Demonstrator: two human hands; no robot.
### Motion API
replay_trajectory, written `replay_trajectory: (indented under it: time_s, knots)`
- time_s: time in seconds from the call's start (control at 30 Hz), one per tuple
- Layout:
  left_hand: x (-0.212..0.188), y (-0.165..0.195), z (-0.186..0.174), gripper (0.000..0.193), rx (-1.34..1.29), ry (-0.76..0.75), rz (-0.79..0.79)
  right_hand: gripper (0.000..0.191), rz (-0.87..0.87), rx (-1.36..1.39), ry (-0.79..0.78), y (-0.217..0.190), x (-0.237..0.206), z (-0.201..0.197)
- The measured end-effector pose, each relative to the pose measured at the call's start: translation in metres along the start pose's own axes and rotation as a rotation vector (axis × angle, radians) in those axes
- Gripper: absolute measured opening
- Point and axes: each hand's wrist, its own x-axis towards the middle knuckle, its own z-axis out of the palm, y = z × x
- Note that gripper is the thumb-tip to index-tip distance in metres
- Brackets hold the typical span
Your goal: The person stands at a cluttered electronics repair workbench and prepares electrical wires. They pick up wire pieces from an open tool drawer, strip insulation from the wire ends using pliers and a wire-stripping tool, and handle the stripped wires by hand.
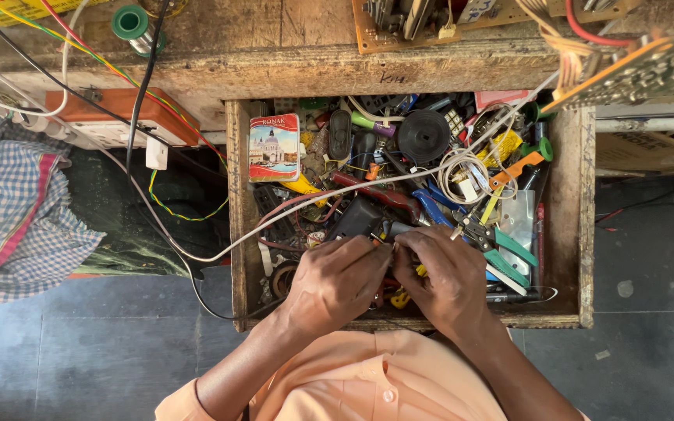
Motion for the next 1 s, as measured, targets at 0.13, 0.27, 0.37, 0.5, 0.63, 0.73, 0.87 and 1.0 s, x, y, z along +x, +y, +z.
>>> replay_trajectory:
  time_s: [0.13, 0.27, 0.37, 0.5, 0.63, 0.73, 0.87, 1.0]
  knots:
    - [0.002, 0.003, 0.003, 0.015, -0.002, 0.007, -0.062, 0.029, 0.046, 0.044, -0.015, 0.001, -0.001, 0.001]
    - [0.004, 0.006, -0.001, 0.011, -0.113, 0.057, -0.257, 0.028, 0.186, 0.248, -0.054, 0.005, 0.0, -0.005]
    - [0.005, 0.004, -0.007, 0.013, -0.193, 0.065, -0.287, 0.024, 0.335, 0.404, -0.065, 0.009, -0.001, -0.011]
    - [0.006, 0.005, -0.009, 0.013, -0.247, -0.011, -0.334, 0.018, 0.488, 0.779, -0.062, 0.016, -0.005, -0.01]
    - [0.009, 0.007, -0.011, 0.013, -0.29, -0.046, -0.313, 0.016, 0.48, 0.786, -0.125, 0.023, -0.011, -0.007]
    - [0.01, 0.009, -0.011, 0.012, -0.347, -0.08, -0.384, 0.016, 0.509, 0.822, -0.139, 0.028, -0.014, -0.006]
    - [0.01, 0.01, -0.01, 0.012, -0.361, -0.096, -0.391, 0.019, 0.56, 0.885, -0.136, 0.031, -0.018, -0.005]
    - [0.01, 0.009, -0.01, 0.013, -0.362, -0.087, -0.34, 0.021, 0.509, 0.917, -0.13, 0.034, -0.02, -0.003]
